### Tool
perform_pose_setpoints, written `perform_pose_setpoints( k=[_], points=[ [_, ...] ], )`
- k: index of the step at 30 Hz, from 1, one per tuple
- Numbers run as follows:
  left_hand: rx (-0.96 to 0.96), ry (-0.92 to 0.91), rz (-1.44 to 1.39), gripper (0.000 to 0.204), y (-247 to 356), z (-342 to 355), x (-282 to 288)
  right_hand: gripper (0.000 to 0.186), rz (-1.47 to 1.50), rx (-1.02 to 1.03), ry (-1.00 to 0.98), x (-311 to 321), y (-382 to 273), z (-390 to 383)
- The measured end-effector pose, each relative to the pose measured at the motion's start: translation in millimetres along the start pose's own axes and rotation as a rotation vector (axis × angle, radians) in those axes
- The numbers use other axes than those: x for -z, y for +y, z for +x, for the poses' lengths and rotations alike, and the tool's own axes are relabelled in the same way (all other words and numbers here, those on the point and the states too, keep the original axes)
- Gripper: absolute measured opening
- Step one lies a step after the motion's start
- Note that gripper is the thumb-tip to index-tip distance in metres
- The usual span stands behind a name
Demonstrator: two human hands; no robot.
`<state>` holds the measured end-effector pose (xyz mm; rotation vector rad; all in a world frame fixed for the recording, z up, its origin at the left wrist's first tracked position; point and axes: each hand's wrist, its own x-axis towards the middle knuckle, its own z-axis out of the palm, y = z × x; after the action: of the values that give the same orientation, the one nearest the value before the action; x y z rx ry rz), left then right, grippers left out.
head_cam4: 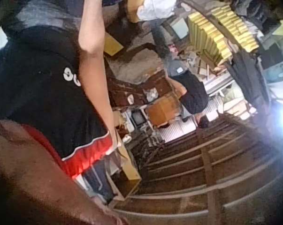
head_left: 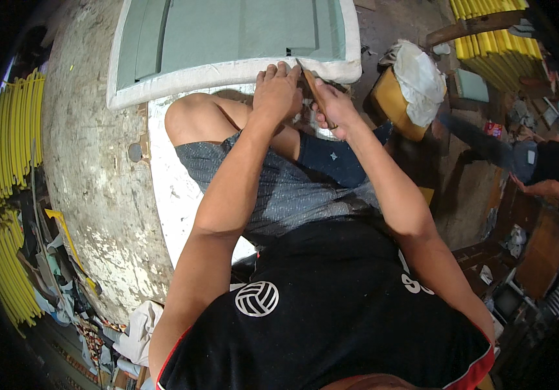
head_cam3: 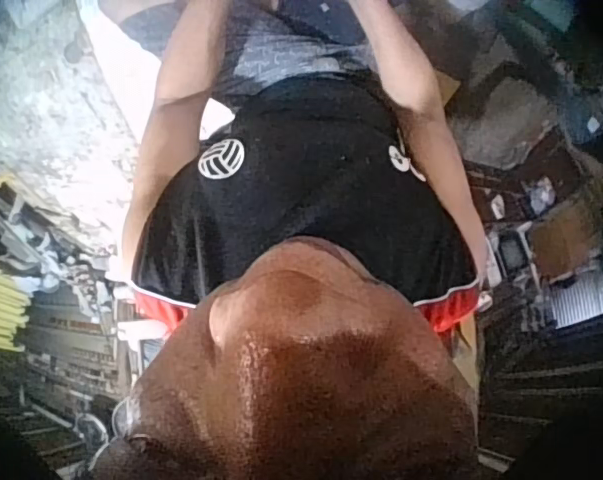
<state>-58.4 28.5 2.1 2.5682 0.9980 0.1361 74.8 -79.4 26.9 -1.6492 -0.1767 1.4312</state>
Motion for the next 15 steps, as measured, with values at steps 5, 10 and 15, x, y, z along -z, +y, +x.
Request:
perform_pose_setpoints(
  k=[5, 10, 15],
  points=[
    [0.008, -0.009, 0.026, 0.058, -2, -3, -1, 0.053, -0.665, 0.311, 0.213, 4, 22, 25],
    [0.015, -0.024, 0.034, 0.057, -1, -5, 3, 0.062, -0.811, 0.334, 0.312, -5, 13, 23],
    [0.015, -0.05, 0.031, 0.057, 1, -4, 0, 0.068, -0.781, 0.376, 0.298, 4, 28, 39]
  ],
)
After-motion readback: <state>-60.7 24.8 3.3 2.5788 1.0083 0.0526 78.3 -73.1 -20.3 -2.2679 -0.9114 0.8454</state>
